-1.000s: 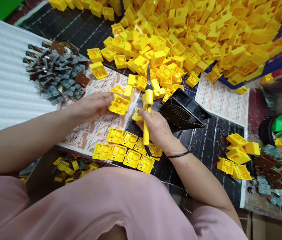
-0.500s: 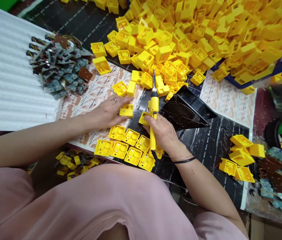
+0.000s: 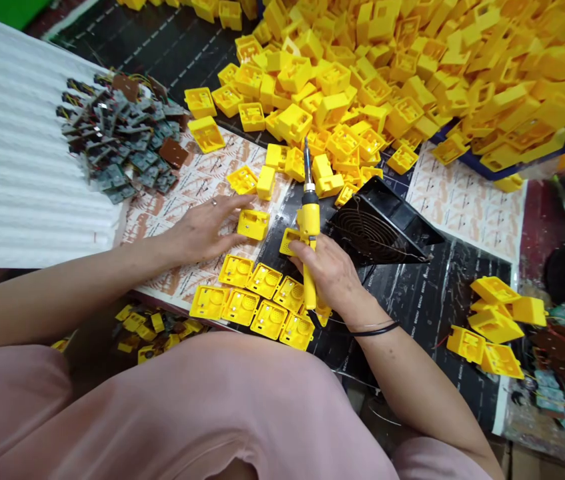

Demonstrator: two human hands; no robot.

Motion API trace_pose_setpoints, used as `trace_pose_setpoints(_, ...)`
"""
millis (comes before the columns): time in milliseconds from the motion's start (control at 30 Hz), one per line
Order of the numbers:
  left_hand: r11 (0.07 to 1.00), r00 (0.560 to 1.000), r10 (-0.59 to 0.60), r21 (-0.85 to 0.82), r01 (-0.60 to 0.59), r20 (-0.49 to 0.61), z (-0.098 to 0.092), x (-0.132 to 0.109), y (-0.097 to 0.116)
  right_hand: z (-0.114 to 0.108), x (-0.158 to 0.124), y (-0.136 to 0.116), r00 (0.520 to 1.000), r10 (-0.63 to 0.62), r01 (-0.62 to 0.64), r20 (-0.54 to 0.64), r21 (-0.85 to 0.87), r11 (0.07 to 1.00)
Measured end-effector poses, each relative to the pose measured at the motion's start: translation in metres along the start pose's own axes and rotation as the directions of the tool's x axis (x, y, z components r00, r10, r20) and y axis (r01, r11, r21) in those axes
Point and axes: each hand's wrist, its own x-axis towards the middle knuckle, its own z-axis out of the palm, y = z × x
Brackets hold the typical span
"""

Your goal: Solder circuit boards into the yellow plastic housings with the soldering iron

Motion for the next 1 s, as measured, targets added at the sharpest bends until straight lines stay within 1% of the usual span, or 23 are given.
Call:
trace_pose_setpoints(67, 0.997, 1.0, -0.008, -0.075, 0.007, -0.016, 0.002, -0.001, 0.0, 0.001, 0.0, 0.0, 1.0, 0.005, -0.005, -0.002, 0.006, 1.0)
trace_pose_setpoints(200, 0.979, 0.996, -0.089, -0.183, 0.089, 0.008, 0.002, -0.001, 0.001, 0.001, 0.001, 0.0, 1.0, 0.013, -0.014, 0.013, 0.027, 1.0)
trace_pose_setpoints(267, 0.972, 0.994, -0.106, -0.21, 0.108, 0.019, 0.001, 0.0, 0.001, 0.001, 0.001, -0.001, 1.0, 0.01, -0.01, 0.011, 0.031, 0.999)
trace_pose_setpoints(400, 0.968, 0.994, -0.101, -0.228, 0.105, 0.032, -0.001, -0.002, 0.0, 0.001, 0.001, -0.001, 1.0, 0.006, -0.006, -0.001, 0.021, 1.0)
trace_pose_setpoints(500, 0.978, 0.998, -0.056, -0.198, 0.059, 0.024, 0.0, -0.001, -0.004, 0.0, 0.002, 0.001, 1.0, -0.008, 0.008, -0.009, 0.007, 1.0)
trace_pose_setpoints(600, 0.994, 0.997, 0.051, -0.097, -0.055, -0.051, 0.005, 0.007, -0.009, 0.001, 0.005, 0.008, 1.0, -0.018, 0.018, -0.004, -0.037, 0.999)
trace_pose_setpoints(633, 0.995, 0.995, 0.072, -0.059, -0.077, -0.075, 0.008, 0.011, -0.01, 0.001, 0.006, 0.01, 1.0, -0.02, 0.021, 0.004, -0.059, 0.998)
trace_pose_setpoints(700, 0.997, 0.992, 0.079, -0.008, -0.08, -0.101, 0.013, 0.018, -0.01, -0.001, 0.009, 0.012, 0.999, -0.027, 0.031, 0.041, -0.09, 0.995)
trace_pose_setpoints(800, 0.998, 0.996, 0.047, -0.025, -0.049, -0.071, 0.014, 0.022, -0.007, -0.011, 0.009, 0.008, 0.99, -0.067, 0.073, 0.124, -0.043, 0.996)
trace_pose_setpoints(867, 0.997, 0.999, 0.036, -0.067, -0.038, -0.024, 0.009, 0.017, -0.005, -0.023, 0.007, 0.002, 0.982, -0.092, 0.091, 0.166, 0.014, 0.996)
trace_pose_setpoints(933, 0.994, 0.998, 0.048, -0.104, -0.045, 0.032, 0.0, 0.005, -0.006, -0.035, 0.003, -0.003, 0.983, -0.08, 0.066, 0.164, 0.089, 0.994)
trace_pose_setpoints(1000, 0.991, 0.994, 0.085, -0.108, -0.076, 0.074, -0.009, -0.009, -0.009, -0.044, 0.0, -0.006, 0.991, -0.03, 0.009, 0.131, 0.153, 0.988)
